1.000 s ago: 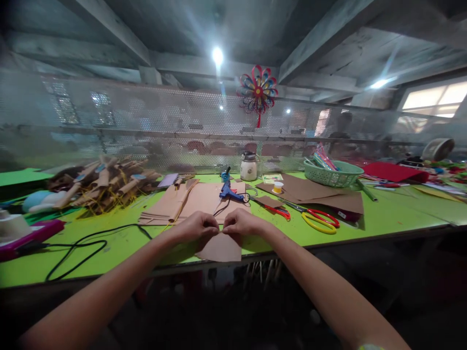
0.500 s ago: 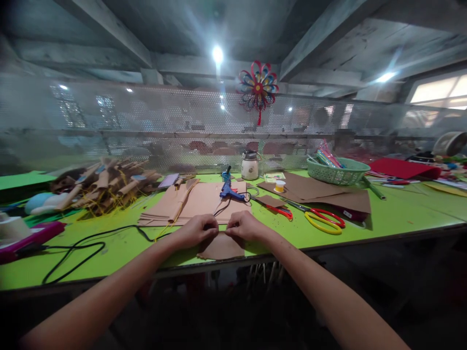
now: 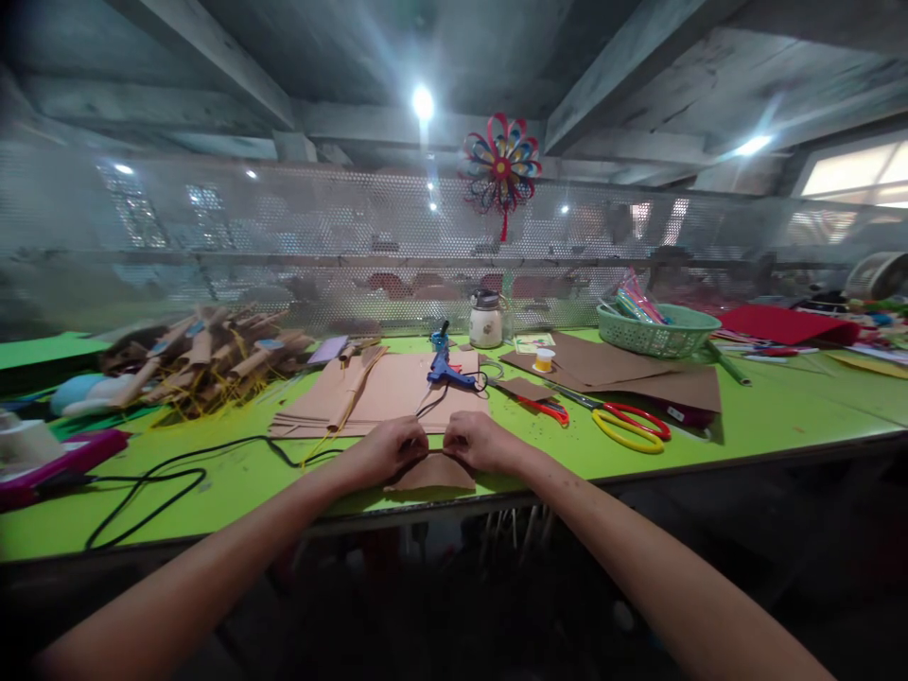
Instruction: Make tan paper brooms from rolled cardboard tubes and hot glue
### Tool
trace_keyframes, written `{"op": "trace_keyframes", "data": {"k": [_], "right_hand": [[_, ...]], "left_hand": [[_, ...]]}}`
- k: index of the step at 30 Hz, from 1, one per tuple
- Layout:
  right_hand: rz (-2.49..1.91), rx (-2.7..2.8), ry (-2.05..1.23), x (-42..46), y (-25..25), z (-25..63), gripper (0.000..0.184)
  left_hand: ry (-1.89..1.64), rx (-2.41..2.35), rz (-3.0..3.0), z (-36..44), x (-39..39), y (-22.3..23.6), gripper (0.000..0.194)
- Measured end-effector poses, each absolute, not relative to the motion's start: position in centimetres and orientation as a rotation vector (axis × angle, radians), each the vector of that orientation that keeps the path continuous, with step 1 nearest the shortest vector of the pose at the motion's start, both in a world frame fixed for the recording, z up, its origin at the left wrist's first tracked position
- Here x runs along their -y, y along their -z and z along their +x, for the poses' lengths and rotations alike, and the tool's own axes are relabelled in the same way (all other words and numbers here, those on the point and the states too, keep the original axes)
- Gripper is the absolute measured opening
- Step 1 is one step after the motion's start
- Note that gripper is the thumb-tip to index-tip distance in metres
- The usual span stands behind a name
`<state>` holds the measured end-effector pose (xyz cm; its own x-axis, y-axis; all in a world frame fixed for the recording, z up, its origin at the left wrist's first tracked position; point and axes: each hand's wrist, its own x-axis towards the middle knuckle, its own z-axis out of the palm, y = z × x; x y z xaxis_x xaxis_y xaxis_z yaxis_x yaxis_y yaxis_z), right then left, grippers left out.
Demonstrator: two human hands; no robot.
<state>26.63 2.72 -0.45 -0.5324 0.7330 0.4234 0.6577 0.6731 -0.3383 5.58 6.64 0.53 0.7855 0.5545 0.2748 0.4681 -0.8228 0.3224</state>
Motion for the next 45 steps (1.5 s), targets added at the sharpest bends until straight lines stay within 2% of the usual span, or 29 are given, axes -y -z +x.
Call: {"op": "trace_keyframes", "data": {"k": [21,27,32,40,45], "right_hand": [[-1.21,2.502,0.062,-0.7,-0.1,27.4,0.015],[-1.252,2.63,0.32,0.0,-0.3,27.1,0.011],[-1.267,2.701,0.51,0.7,-0.8,26.9,0.015],[-1.253,2.9,0.615,0.8,-2.1,26.1,0.017],[-1.262,2.941,0.67,0.9,-2.4,25.6,0.017]], "left_hand": [[-0.507,-0.751,2.942,3.3,-6.2,-0.3,0.017],[-0.455,-0.771,3.097,3.2,-5.6,-0.5,0.019],[-0.427,-0.85,3.041,3.1,-5.9,-1.1,0.019],[-0.407,-0.903,3.113,3.2,-5.3,-1.2,0.017],[-0.314,-0.756,3.324,3.3,-4.7,-1.7,0.014]]}}
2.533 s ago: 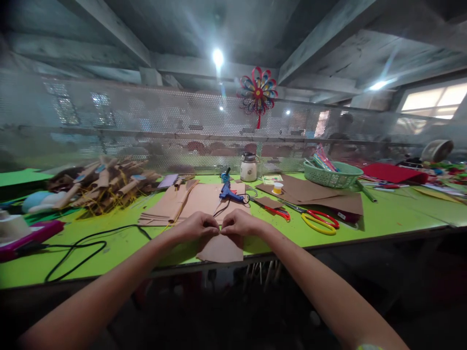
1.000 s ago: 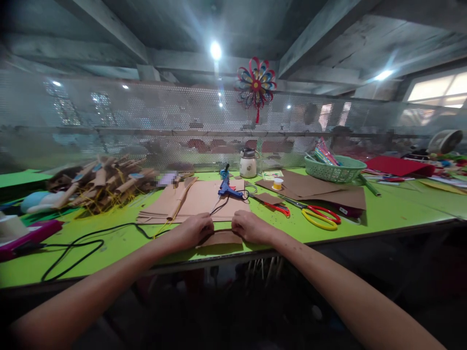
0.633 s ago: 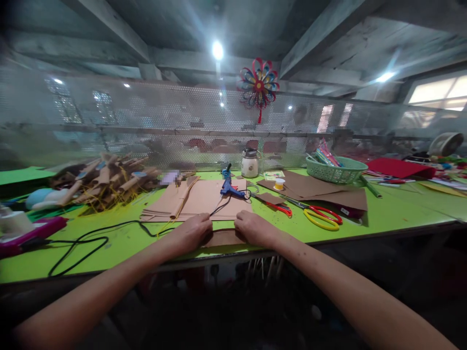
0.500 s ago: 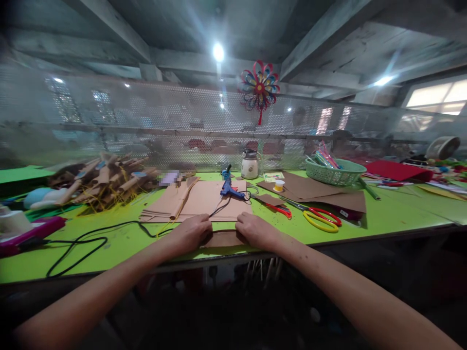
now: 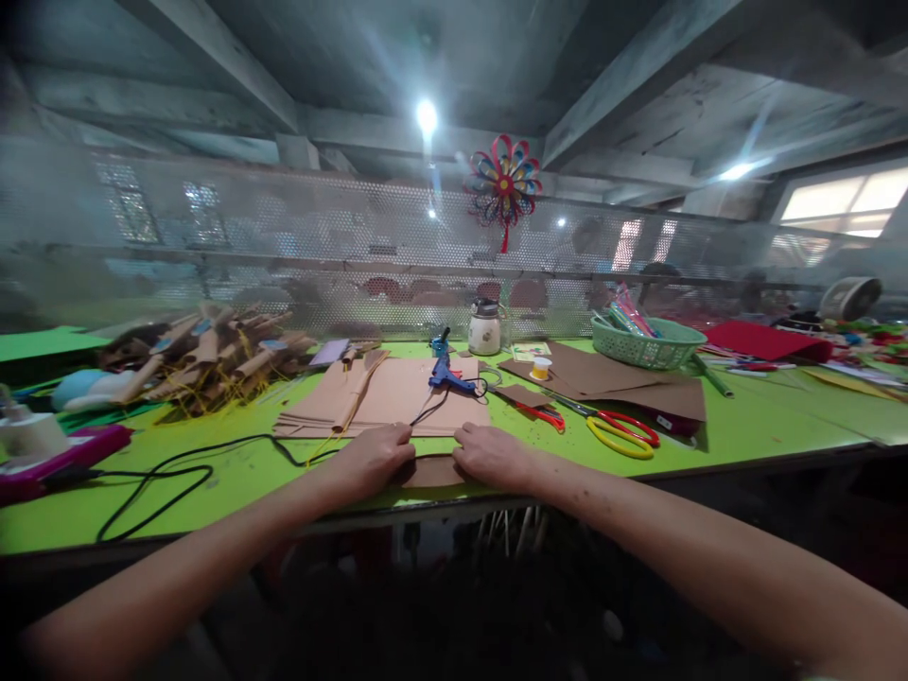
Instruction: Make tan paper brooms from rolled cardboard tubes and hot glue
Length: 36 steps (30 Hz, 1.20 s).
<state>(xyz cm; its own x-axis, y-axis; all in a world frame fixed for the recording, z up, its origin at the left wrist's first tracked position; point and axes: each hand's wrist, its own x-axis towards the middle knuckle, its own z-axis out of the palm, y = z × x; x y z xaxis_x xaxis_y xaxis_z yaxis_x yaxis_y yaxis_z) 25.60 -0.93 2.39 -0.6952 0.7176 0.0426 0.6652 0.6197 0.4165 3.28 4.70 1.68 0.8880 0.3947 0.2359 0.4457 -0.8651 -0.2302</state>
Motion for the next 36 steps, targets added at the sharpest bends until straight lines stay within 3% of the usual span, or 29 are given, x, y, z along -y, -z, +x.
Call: {"op": "trace_keyframes", "data": {"k": [6,10,15,26,31,36], "right_hand": [[1.053,-2.697,-0.684,1.2,-2.0,25.6,0.014],[0.998,-2.692,-0.735,1.2,-1.6,25.8,0.016],[1.049,-2.695,-0.768,1.1,-0.9,25.9,0.017],[1.196,-2.798,-0.743,1.4,-0.5,26.4,0.016],[1.467,-2.908,-0.598,1.3,-1.1,26.8,0.013],[1.66,-3.089,-0.335,0.3,-1.8,26.5,0.021]], "left_hand": [[0.163,0.368,-2.806,3.7,-4.0,-2.3,0.017],[0.256,0.702,-3.08,4.1,-5.7,-4.1,0.014],[0.311,1.054,-3.11,6.5,-8.4,-5.2,0.044],[0.279,1.203,-3.003,7.4,-5.4,-2.1,0.025],[0.407,1.123,-3.023,6.6,-5.9,-1.2,0.026],[0.548,0.911,-2.847,6.5,-6.7,-0.4,0.021]]}}
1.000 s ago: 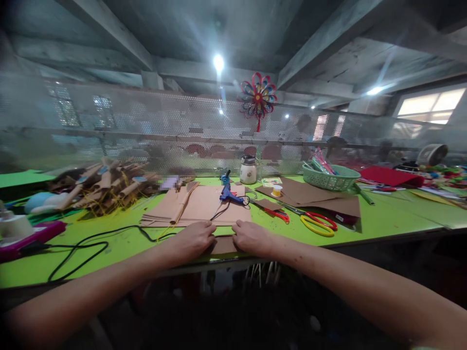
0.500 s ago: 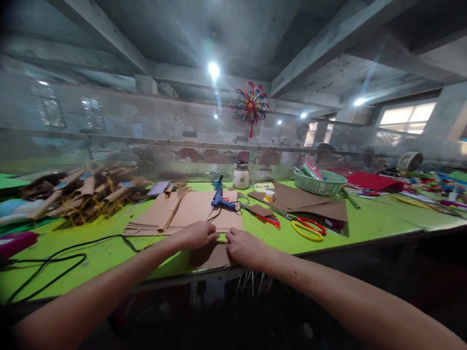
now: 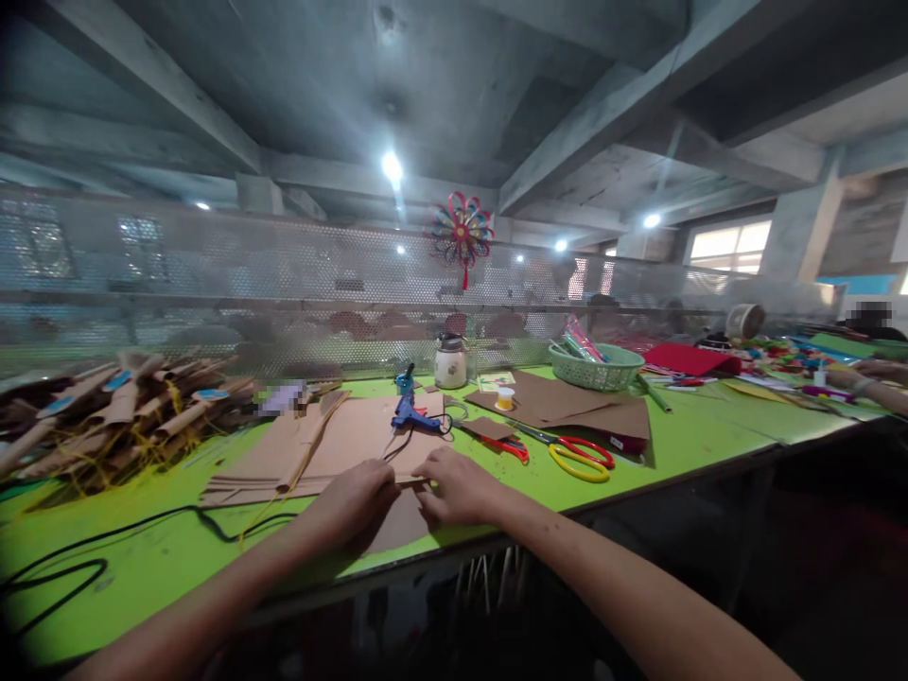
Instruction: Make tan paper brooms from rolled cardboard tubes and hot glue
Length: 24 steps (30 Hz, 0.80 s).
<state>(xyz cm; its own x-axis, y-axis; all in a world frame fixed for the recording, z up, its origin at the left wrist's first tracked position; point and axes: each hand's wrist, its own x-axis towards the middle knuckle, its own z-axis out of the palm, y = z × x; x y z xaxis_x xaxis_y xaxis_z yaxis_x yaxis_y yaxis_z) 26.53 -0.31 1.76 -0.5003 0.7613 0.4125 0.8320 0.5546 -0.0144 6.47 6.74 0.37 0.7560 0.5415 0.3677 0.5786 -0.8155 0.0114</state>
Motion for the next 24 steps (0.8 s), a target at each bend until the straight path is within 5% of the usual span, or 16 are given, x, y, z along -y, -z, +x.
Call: {"op": "trace_keyframes", "data": {"k": [11,18,24], "right_hand": [[-1.18,2.456,0.331,-1.8,-0.9,26.2,0.019],[-1.111,2.49,0.444,-1.3,-1.1,25.8,0.013],[-0.916,2.548,0.789,-0.6,-2.4,25.3,0.016]], "left_hand": [[0.642,0.85,-2.841,6.0,-6.3,0.1,0.018],[0.626,1.095,-3.435,5.7,-7.7,-1.7,0.051],[0.399,1.21,-3.903,5.2,-8.0,-3.2,0.054]]}}
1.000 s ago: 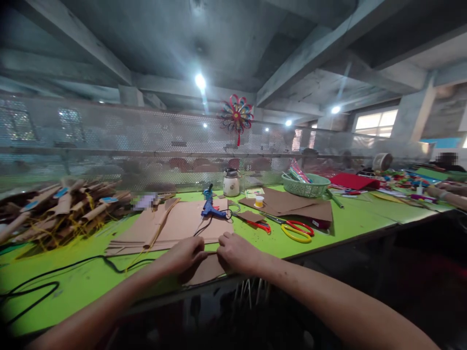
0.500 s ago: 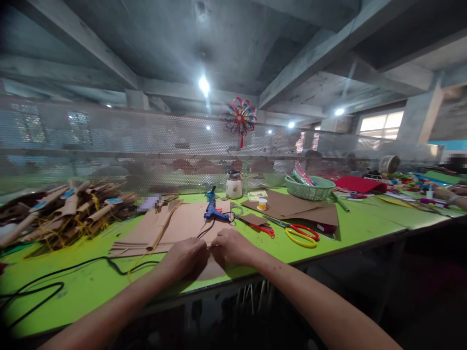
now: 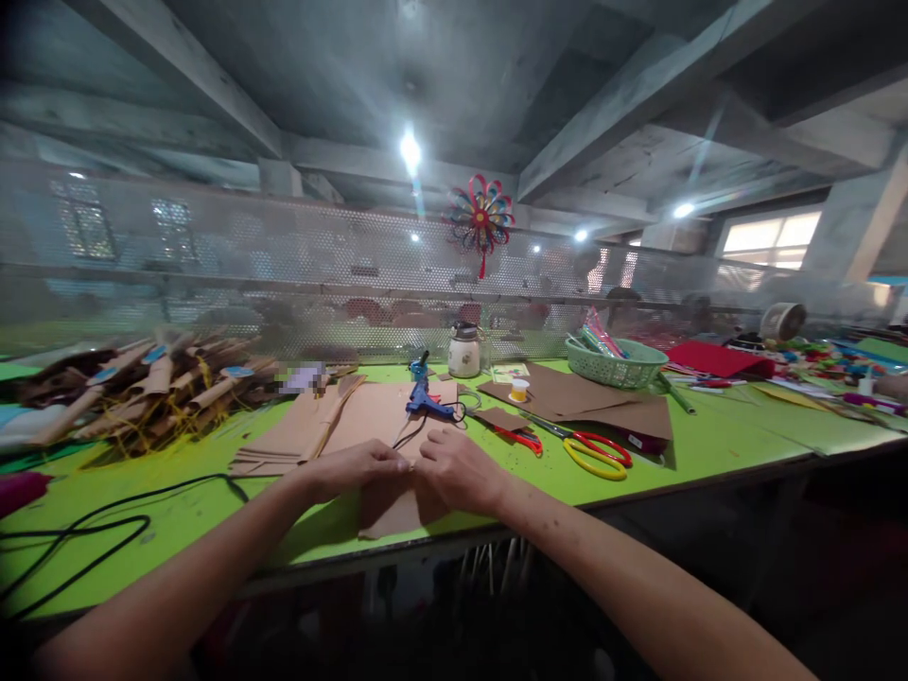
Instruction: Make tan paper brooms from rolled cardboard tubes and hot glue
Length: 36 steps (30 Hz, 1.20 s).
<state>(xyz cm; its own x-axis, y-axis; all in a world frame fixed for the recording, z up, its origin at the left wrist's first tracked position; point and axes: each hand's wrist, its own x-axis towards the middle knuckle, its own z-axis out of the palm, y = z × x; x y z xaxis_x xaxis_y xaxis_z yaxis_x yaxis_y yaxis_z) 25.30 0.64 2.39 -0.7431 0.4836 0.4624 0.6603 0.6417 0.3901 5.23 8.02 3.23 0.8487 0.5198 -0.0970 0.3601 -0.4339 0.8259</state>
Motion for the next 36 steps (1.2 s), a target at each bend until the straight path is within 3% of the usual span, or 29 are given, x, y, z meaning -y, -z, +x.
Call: {"op": "trace_keyframes", "data": {"k": [6,13,21,27,36], "right_hand": [[-0.935,2.521,0.704,0.0,-2.0,25.0,0.02],[-1.173,2.406,-0.214,0.5,-2.8,25.5,0.031],[-1.184,2.044,-0.855,-1.0,-2.3,26.3,0.028],[-1.203,1.897,-1.032,-1.2,-2.2,26.5,0.036],[-1.222,1.842,-1.02,-1.1,-2.3,26.2,0.038]], "left_hand": [[-0.295,-0.607,2.089,5.0,-7.4,-2.6,0.053],[-0.306,-0.552,2.247,5.5,-6.7,-2.6,0.047],[-0.446,-0.596,2.423,5.8,-6.4,-1.8,0.044],[-0.402,-0.573,2.402,5.8,-6.0,-2.2,0.042],[-0.358,-0.569,2.281,5.5,-6.1,-2.5,0.041]]}}
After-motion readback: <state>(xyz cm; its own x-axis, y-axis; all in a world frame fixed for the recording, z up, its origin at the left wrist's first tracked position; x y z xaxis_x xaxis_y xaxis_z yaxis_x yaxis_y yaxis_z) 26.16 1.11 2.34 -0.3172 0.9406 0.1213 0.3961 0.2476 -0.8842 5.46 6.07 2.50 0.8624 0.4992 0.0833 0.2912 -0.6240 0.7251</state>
